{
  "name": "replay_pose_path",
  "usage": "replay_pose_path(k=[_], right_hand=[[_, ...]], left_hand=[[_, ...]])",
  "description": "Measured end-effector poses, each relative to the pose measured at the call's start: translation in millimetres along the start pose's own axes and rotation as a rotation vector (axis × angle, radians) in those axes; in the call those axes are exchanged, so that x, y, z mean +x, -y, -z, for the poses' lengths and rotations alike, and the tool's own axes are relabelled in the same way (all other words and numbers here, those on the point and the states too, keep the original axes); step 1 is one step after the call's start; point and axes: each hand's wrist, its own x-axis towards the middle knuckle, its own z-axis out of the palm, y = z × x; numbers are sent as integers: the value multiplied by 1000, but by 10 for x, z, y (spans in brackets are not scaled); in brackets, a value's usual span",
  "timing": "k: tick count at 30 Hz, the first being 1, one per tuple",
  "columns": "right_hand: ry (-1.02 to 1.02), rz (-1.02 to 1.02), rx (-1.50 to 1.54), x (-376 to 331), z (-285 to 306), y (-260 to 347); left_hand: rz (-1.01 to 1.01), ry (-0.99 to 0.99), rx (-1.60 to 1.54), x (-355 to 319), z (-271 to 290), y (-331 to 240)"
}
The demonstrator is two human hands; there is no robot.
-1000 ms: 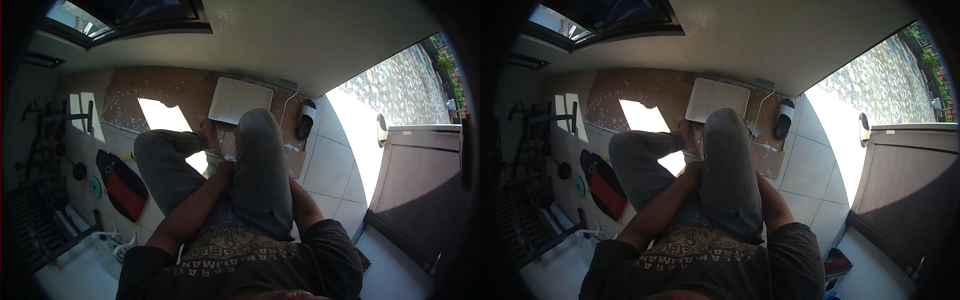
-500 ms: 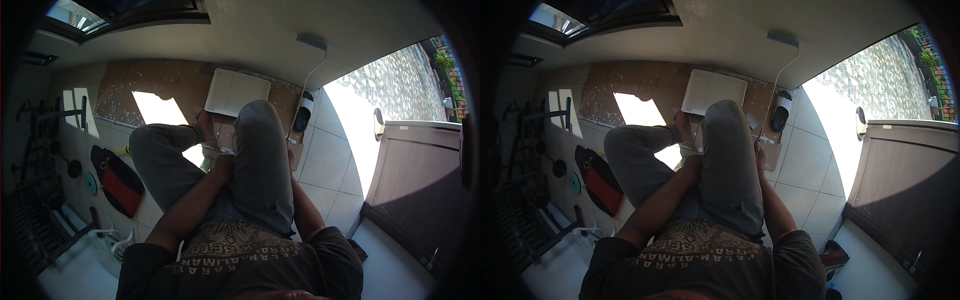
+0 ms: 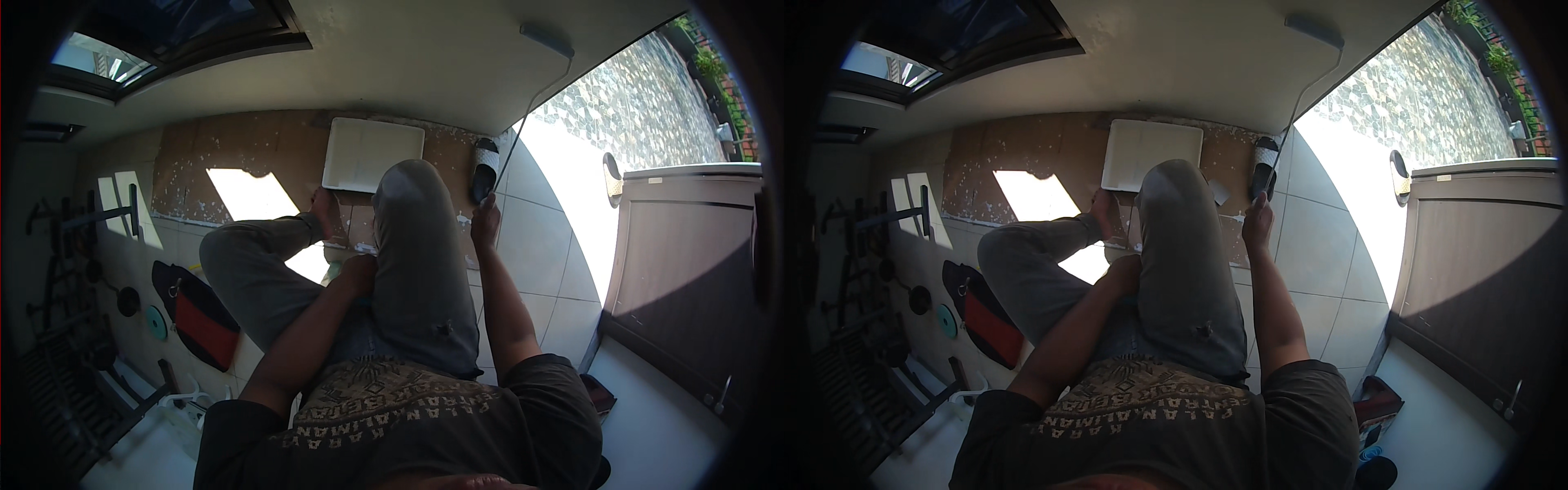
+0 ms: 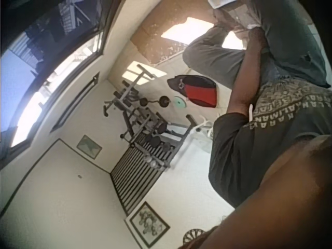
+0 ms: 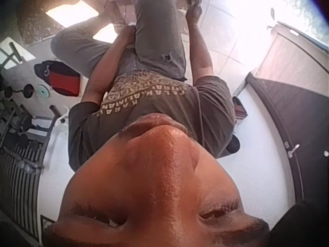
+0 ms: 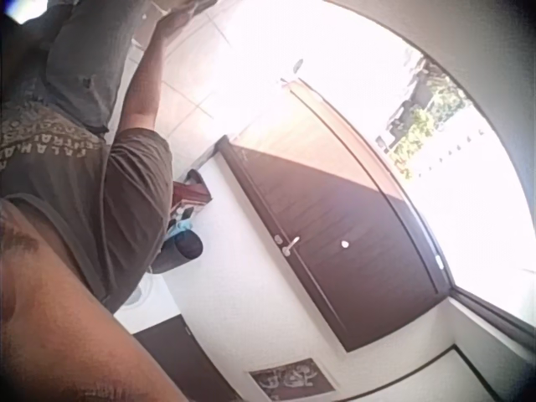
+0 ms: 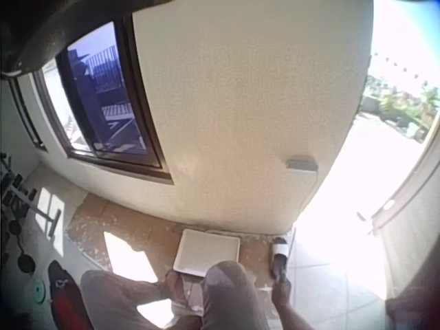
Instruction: The recorder uses a paint roller to apply white paint to a section of an indoor wall.
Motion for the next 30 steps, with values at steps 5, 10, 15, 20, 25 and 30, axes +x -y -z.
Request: replay_pose_path(k=[5, 10, 15, 20, 25, 30], right_hand=[[149, -288, -309, -577, -534, -449], [241, -340, -413, -621, -370, -1447], [370, -403, -432, -453, -357, -1777], [316, -318, -379, -653, -370, -1387], [246, -244, -353, -875, -262, -999], [204, -152, -309, -996, -266, -541]], left_hand=[[27, 40, -57, -17, -8, 47], [31, 36, -74, -2, 34, -23], [64, 31, -83, 58, -13, -24], [63, 4, -45, -69, -92, 90], [83, 8, -9, -130, 259, -200], [80, -29, 0, -124, 153, -130]])
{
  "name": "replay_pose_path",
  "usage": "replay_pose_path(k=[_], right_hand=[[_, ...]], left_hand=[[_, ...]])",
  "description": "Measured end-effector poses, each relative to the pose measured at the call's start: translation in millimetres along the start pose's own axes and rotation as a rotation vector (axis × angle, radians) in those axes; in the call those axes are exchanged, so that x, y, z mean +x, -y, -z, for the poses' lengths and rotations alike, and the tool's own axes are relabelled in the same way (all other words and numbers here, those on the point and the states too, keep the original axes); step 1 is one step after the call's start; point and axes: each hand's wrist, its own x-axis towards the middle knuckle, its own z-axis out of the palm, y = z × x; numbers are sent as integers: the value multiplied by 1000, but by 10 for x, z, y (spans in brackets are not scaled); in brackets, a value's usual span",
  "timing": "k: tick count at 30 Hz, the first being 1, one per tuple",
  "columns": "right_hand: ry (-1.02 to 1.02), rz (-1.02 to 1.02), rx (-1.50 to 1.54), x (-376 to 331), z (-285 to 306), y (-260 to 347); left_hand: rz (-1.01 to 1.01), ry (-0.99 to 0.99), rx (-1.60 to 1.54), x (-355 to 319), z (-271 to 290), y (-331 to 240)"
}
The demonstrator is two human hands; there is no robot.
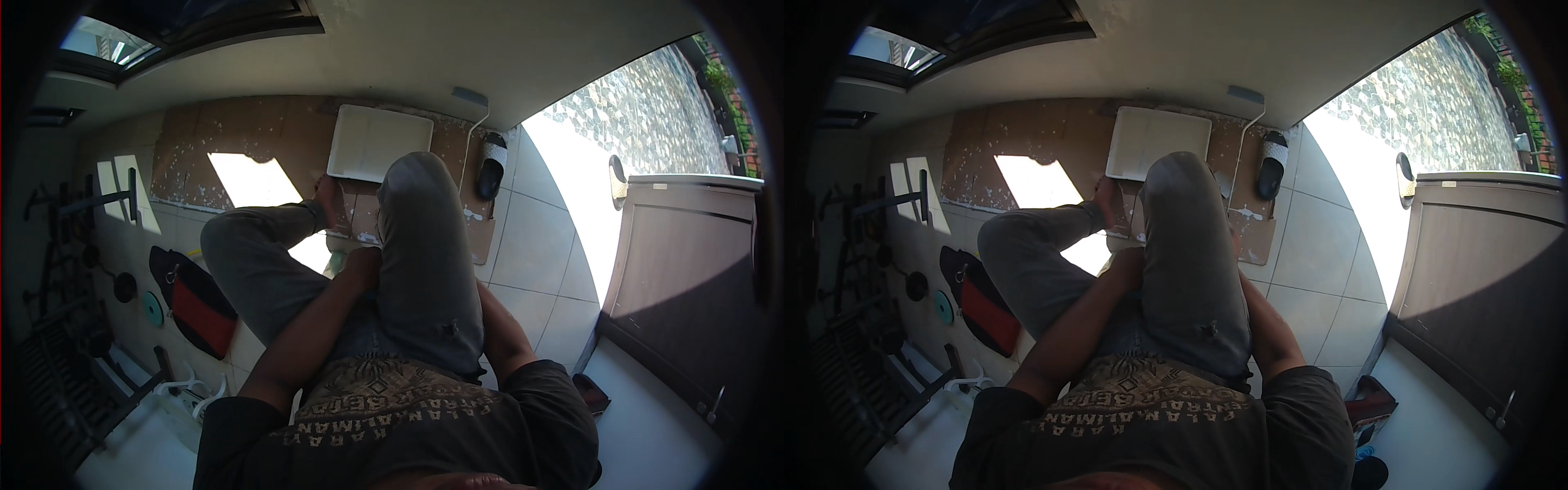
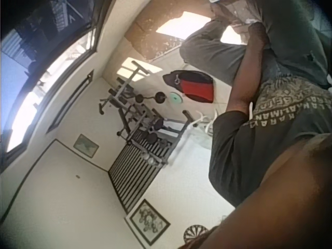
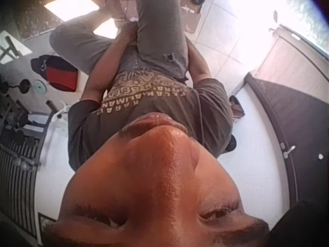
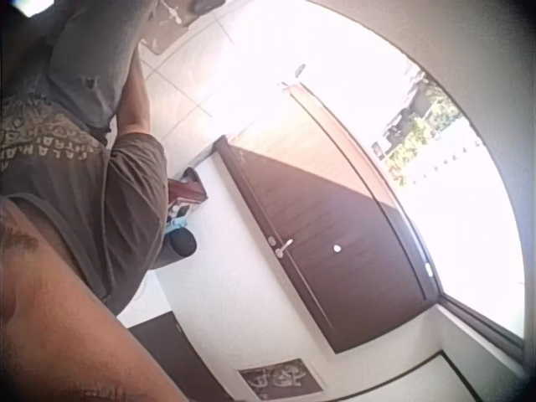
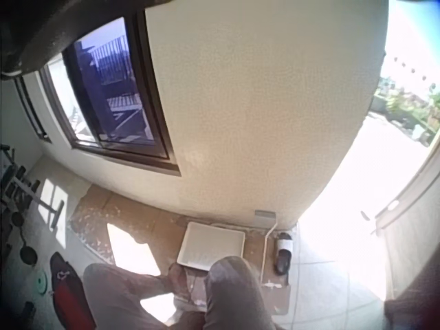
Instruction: The recorder uses a paint roller to apply white paint to a section of an indoor wall.
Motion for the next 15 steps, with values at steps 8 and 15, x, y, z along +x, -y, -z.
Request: replay_pose_path(k=[8, 15], right_hand=[[-101, 78, 81, -191, 202, 635], [-178, 226, 147, 29, 387, 1751]], left_hand=[[4, 72, 75, 34, 46, -34], [19, 34, 70, 22, -50, 45]])
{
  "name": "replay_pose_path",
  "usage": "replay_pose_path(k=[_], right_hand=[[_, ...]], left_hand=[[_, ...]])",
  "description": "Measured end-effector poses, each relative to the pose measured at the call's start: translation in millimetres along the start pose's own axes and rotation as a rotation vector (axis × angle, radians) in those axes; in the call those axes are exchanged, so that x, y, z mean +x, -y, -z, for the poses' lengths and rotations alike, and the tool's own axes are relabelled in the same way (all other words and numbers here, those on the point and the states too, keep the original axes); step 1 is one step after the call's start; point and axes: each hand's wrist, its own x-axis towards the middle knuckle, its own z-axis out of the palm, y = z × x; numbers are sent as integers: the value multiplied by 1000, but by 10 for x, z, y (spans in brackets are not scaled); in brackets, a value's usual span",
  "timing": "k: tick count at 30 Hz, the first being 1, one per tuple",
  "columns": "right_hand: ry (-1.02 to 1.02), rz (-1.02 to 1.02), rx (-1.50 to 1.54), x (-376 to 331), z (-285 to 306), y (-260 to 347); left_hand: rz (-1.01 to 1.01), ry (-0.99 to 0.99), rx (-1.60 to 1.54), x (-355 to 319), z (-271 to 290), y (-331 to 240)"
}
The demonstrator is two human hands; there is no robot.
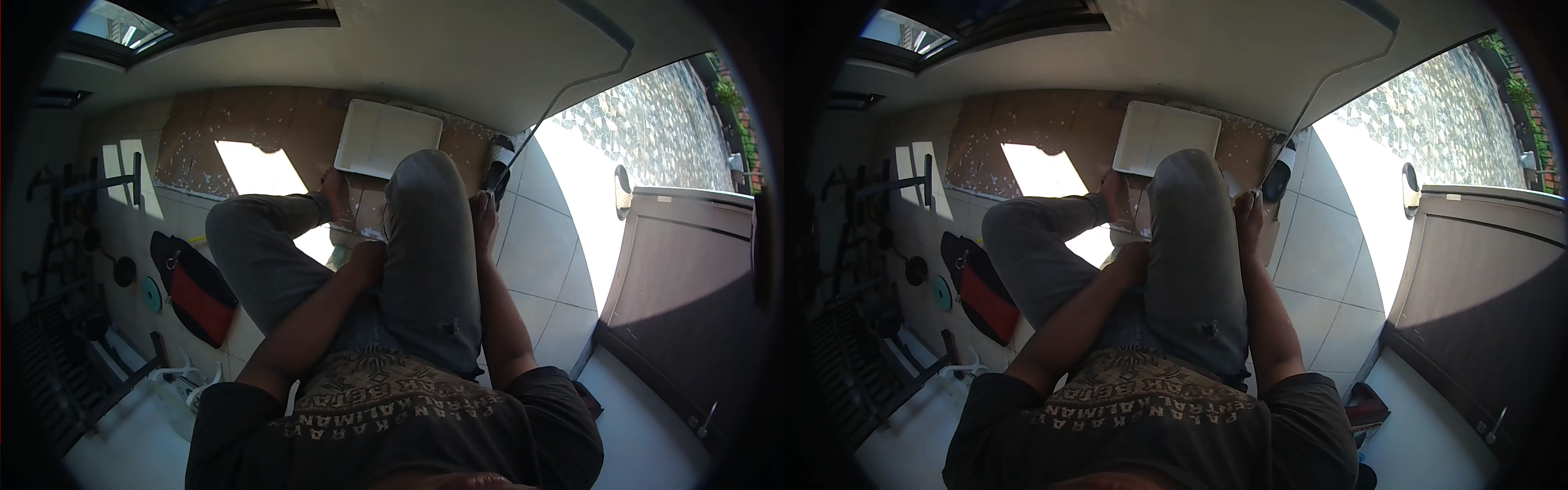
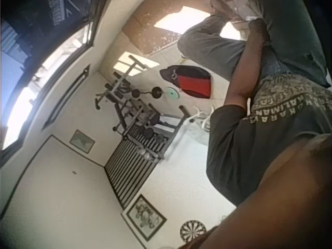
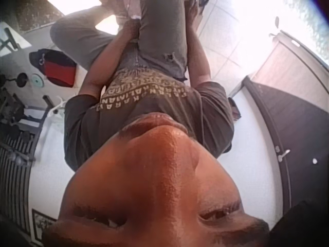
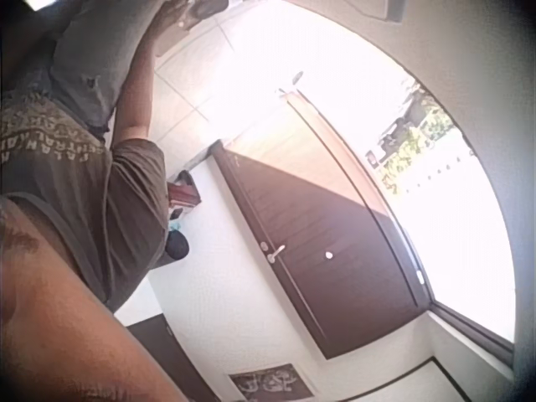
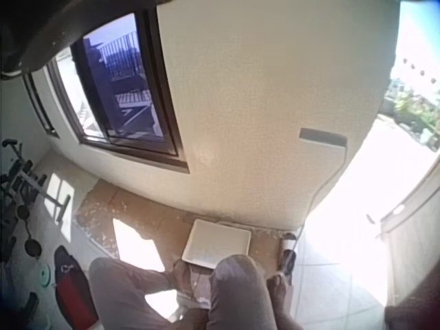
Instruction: The recorder uses a paint roller to apply white paint to a section of an indoor wall.
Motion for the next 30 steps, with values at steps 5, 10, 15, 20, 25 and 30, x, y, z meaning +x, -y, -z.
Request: replay_pose_path(k=[5, 10, 15, 20, 25, 30], right_hand=[[75, 7, 6, 264, -275, -597], [146, -96, 88, -197, -269, -616], [197, -221, 143, -424, -199, -608], [236, -326, 206, -404, -215, -568], [276, -444, 265, -348, -36, -573], [310, -546, 326, 210, -354, -373]], left_hand=[[-2, 6, -56, 34, 48, -53], [-1, 21, -52, 71, -57, 2], [-3, 8, -56, 31, -24, 12], [13, 55, 20, 5, 146, -83], [-21, 42, 77, -24, 197, -105], [-106, -65, 87, -11, 2, 13]])
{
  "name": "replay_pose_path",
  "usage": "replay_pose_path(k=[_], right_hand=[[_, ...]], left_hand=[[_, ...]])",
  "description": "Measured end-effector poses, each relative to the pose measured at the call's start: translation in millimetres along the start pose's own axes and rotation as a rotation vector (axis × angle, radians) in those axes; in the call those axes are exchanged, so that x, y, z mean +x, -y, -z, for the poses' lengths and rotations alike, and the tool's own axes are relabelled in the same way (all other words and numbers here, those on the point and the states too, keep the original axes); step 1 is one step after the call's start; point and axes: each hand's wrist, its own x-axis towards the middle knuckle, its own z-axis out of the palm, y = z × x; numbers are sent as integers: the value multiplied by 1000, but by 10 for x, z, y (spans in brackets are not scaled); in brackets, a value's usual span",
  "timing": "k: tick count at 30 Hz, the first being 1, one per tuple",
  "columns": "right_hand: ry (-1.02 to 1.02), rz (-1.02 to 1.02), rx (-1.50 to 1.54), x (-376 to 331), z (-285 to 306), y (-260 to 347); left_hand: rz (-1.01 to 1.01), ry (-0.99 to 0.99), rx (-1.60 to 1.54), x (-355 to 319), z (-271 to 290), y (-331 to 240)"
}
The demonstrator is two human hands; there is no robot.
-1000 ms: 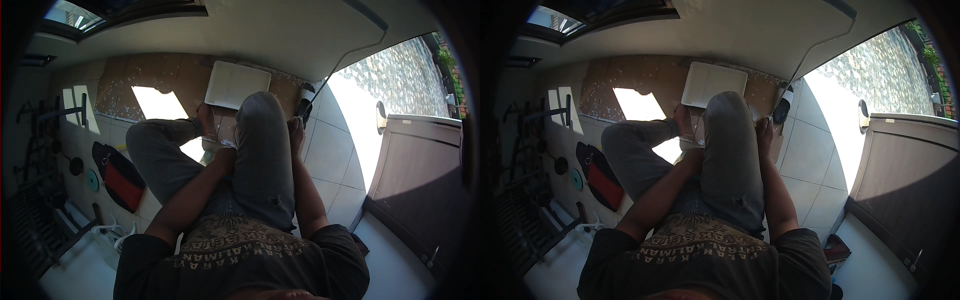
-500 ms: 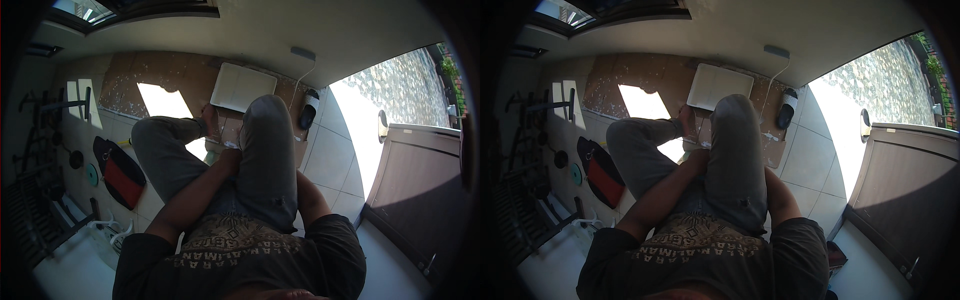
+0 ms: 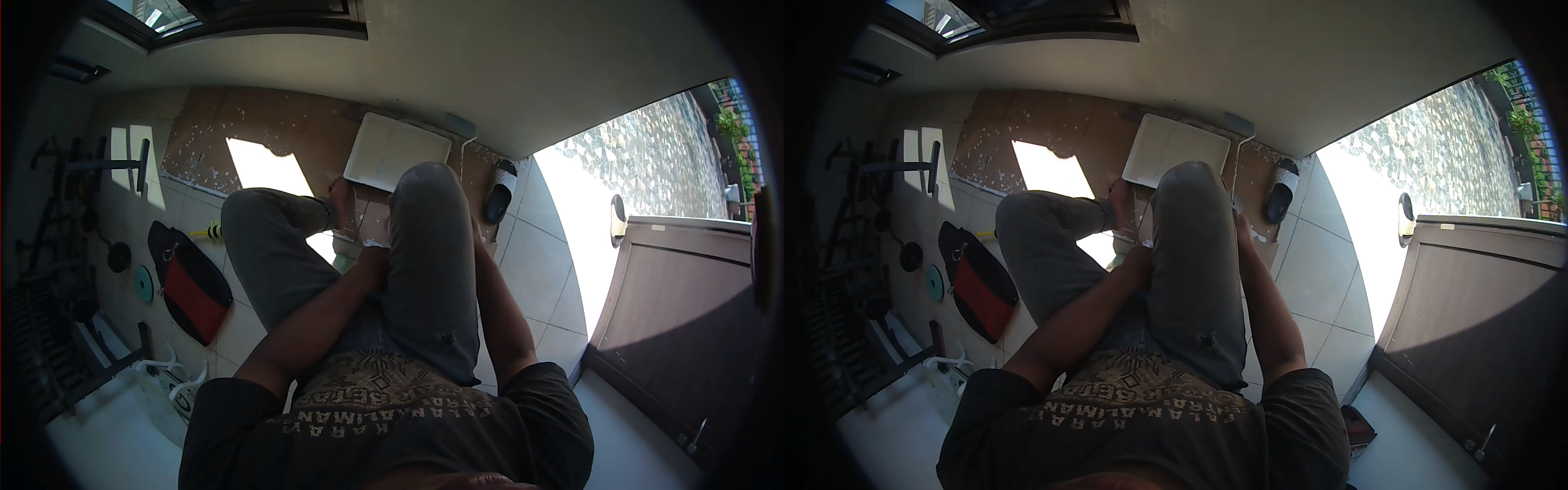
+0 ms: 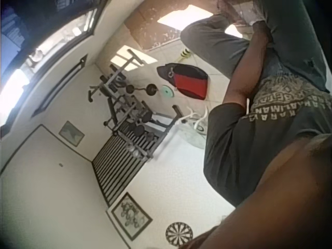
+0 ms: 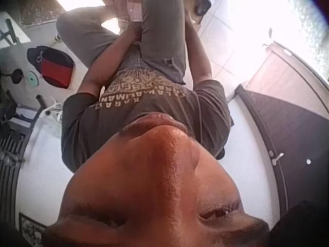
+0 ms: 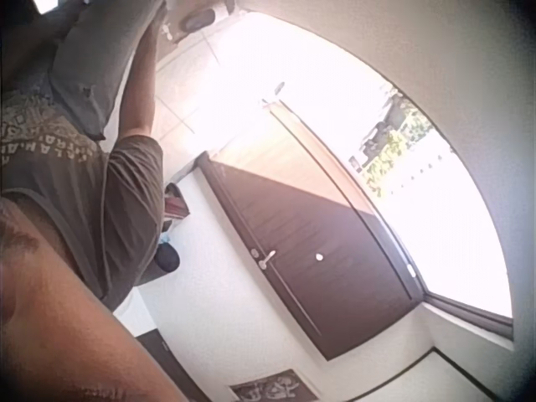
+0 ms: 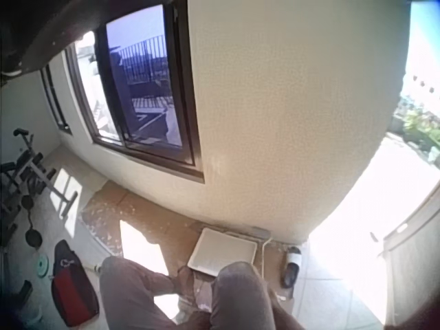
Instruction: The recorder uses a paint roller to apply white paint to a section of an indoor wall.
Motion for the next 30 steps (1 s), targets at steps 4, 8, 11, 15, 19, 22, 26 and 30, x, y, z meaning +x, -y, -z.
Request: replay_pose_path(k=[4, 8, 11, 15, 19, 22, 26, 30], right_hand=[[25, -62, 45, 15, -37, 311], [88, -195, 123, -414, -76, 885], [127, -177, 176, -537, 70, 842], [165, -180, 256, -738, 46, 882], [136, -201, 332, -807, 121, 980], [156, -221, 409, -795, 116, 1077], [217, -294, 417, -81, -91, 991], [110, -265, 305, 152, -141, 963]], left_hand=[[103, 345, 67, 79, 43, 13], [134, 184, 0, 120, -207, 126], [131, 121, -68, 22, 33, -41], [315, -103, -377, -31, 32, -52], [252, 34, -185, -55, 240, -88], [274, -18, -266, -100, 314, -125], [301, -225, -169, -17, -95, -76], [320, -100, -219, 93, -205, -20]])
